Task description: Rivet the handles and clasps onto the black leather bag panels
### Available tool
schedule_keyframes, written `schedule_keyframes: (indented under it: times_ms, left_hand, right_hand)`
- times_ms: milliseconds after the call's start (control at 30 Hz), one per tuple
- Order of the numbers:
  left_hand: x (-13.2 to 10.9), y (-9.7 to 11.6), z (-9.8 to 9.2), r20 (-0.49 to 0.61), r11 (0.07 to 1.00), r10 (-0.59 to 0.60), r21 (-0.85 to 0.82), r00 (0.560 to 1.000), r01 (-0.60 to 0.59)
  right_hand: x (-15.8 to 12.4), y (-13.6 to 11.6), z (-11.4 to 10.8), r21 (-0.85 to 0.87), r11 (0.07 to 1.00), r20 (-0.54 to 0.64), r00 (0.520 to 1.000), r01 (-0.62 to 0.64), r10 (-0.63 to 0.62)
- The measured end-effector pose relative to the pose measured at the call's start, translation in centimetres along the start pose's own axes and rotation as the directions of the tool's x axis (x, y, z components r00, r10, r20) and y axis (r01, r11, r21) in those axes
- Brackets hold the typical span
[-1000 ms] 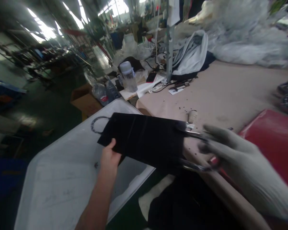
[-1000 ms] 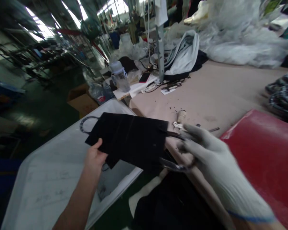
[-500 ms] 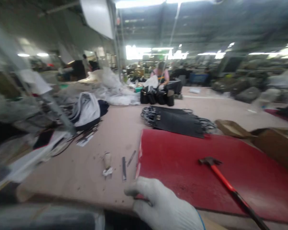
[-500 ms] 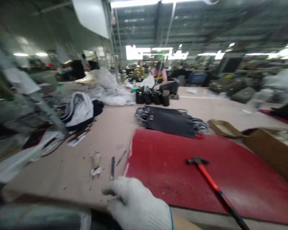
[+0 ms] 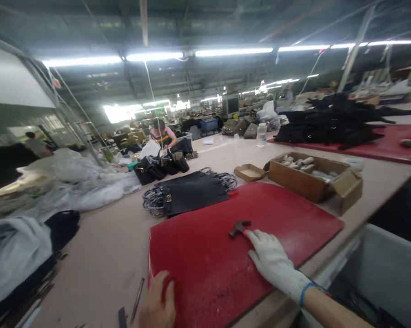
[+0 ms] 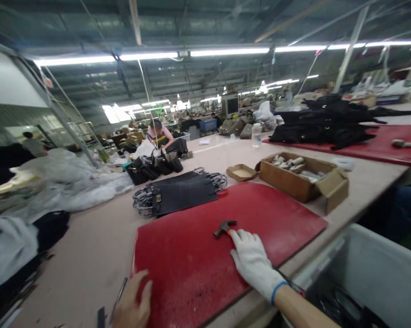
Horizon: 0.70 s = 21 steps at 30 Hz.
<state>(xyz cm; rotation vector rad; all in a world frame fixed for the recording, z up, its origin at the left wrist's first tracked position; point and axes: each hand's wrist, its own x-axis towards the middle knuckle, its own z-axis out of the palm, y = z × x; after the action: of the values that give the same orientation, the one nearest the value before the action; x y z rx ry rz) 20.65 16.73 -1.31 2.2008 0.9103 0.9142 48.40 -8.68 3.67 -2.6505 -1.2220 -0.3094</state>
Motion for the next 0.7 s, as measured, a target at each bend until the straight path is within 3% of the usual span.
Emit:
schedule_keyframes:
  times_ms: [100, 200, 333, 433, 567, 700]
  left_hand:
    - [4.9, 1.7, 4.3, 0.105, 0.963, 0.115, 0.233, 0.988, -0.136]
    - [11.4, 2.8, 6.2, 0.219, 0.831, 0.113, 0.513, 0.969, -0.213]
    - [19.3, 2.2, 5.0, 0.221, 0.723, 0.088, 0.657, 0.971, -0.215]
    - [23.5, 1.2, 3.8, 0.229, 0.662, 0.073, 0.717, 0.971, -0.218]
    - [26.8, 0.0, 3.5, 0.268, 0.603, 0.043, 0.761, 0.962, -0.239]
    - [28.0, -0.6, 3.5, 0.312, 0.572, 0.032, 0.773, 0.950, -0.273]
  right_hand:
    - [0.3, 1.9, 1.3, -0.077, 0.997, -0.050, 0.998, -0.030, 0.026]
    - [0.7, 2.2, 2.4, -0.160, 0.986, -0.158, 0.987, -0.042, 0.017]
    - [0.8, 2.2, 3.2, -0.201, 0.979, -0.282, 0.959, -0.029, -0.029]
    - [0.8, 2.7, 3.9, -0.210, 0.978, -0.352, 0.933, 0.003, -0.078]
    - [0.9, 3.5, 4.8, -0.221, 0.975, -0.400, 0.909, 0.033, -0.122]
    - [0.8, 3.8, 5.2, -0.224, 0.974, -0.378, 0.919, 0.028, -0.113]
